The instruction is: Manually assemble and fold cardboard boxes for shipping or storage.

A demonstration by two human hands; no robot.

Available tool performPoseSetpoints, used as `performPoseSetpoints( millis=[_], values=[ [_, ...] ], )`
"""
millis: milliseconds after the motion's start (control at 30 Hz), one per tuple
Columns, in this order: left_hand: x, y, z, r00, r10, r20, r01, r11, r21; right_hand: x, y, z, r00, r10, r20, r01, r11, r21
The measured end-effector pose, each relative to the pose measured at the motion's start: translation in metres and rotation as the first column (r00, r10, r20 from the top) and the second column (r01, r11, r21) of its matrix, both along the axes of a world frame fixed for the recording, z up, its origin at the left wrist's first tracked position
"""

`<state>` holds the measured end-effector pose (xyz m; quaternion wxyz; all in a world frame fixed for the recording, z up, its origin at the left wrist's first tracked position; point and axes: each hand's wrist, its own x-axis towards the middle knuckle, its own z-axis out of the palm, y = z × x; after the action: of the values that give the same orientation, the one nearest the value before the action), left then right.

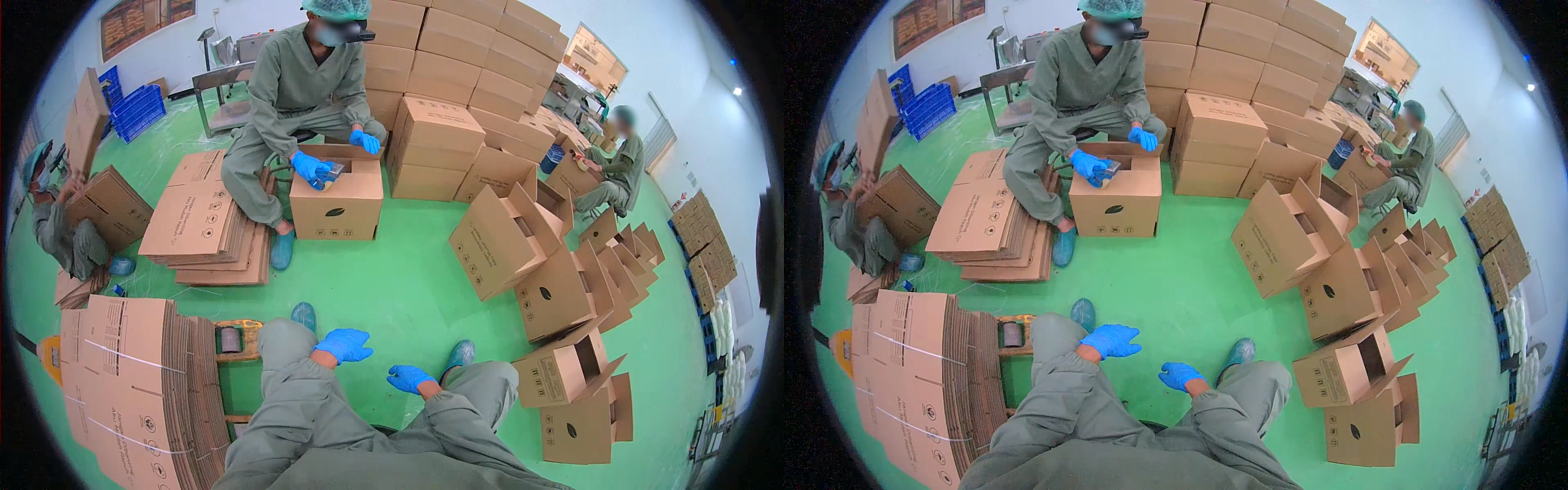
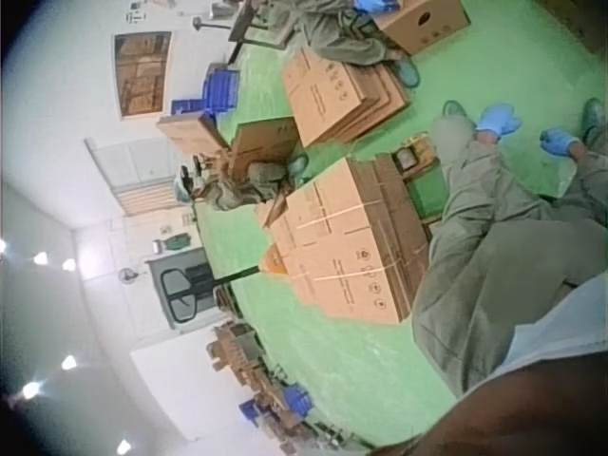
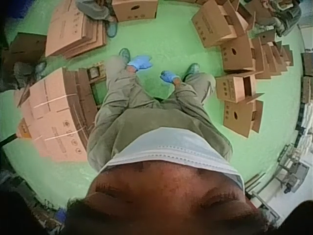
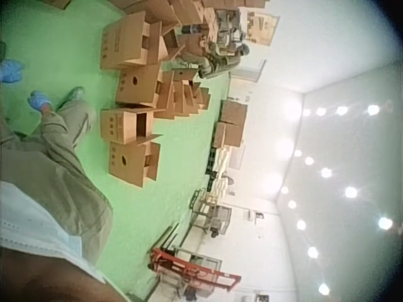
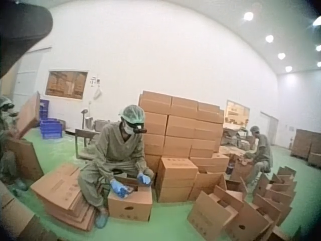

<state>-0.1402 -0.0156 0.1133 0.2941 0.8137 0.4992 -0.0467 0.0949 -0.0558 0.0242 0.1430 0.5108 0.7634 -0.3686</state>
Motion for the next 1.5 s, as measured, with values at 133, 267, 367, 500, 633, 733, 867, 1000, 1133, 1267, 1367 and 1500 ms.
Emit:
performPoseSetpoints(
  millis=[133,267,367,500,633,733,867,1000,1133,1267,1367,1500],
  values=[
    [0.0,0.001,-0.001,1.0,0.002,0.004,-0.002,1.0,-0.001,0.0,0.0,0.0,1.0,-0.001,-0.015,0.001,1.0,0.017],
    [0.0,0.002,-0.001,0.998,-0.011,-0.057,0.009,1.0,-0.028,0.0,0.001,-0.001,0.999,0.005,-0.033,-0.005,1.0,0.009],
    [-0.001,0.002,-0.002,0.999,-0.012,-0.036,0.012,1.0,0.0,0.0,0.001,-0.003,1.0,-0.003,-0.028,0.003,1.0,0.016],
    [-0.001,0.001,-0.003,1.0,-0.007,-0.002,0.007,1.0,-0.015,0.0,0.0,-0.001,1.0,-0.011,-0.022,0.012,0.999,0.033],
    [-0.002,0.001,-0.005,1.0,-0.011,0.025,0.01,1.0,0.025,-0.001,0.0,0.004,1.0,-0.011,-0.009,0.011,1.0,0.015],
    [-0.002,0.001,-0.006,1.0,-0.006,0.01,0.006,1.0,0.002,-0.002,0.0,0.009,1.0,-0.017,-0.009,0.017,1.0,0.001],
    [-0.002,0.001,-0.004,0.999,0.012,-0.038,-0.012,1.0,0.001,-0.004,0.0,0.012,1.0,0.001,-0.01,-0.001,1.0,-0.011],
    [-0.001,0.002,-0.001,1.0,0.007,0.002,-0.007,1.0,0.015,-0.004,0.0,0.012,1.0,-0.016,0.024,0.016,1.0,-0.012],
    [-0.001,0.002,0.0,0.999,-0.02,-0.036,0.019,0.999,-0.04,-0.003,0.0,0.011,1.0,-0.013,-0.002,0.013,1.0,-0.005],
    [-0.001,0.001,-0.002,0.999,-0.002,-0.046,0.002,1.0,-0.001,-0.003,0.0,0.01,1.0,-0.001,-0.017,0.001,1.0,-0.009],
    [-0.002,0.001,-0.003,0.999,0.0,-0.052,-0.001,1.0,-0.008,-0.003,0.0,0.01,1.0,-0.001,-0.016,0.0,1.0,-0.014],
    [-0.002,0.001,-0.003,1.0,0.01,-0.011,-0.011,1.0,-0.026,-0.003,0.0,0.008,1.0,-0.009,-0.006,0.009,1.0,-0.003]
  ],
)
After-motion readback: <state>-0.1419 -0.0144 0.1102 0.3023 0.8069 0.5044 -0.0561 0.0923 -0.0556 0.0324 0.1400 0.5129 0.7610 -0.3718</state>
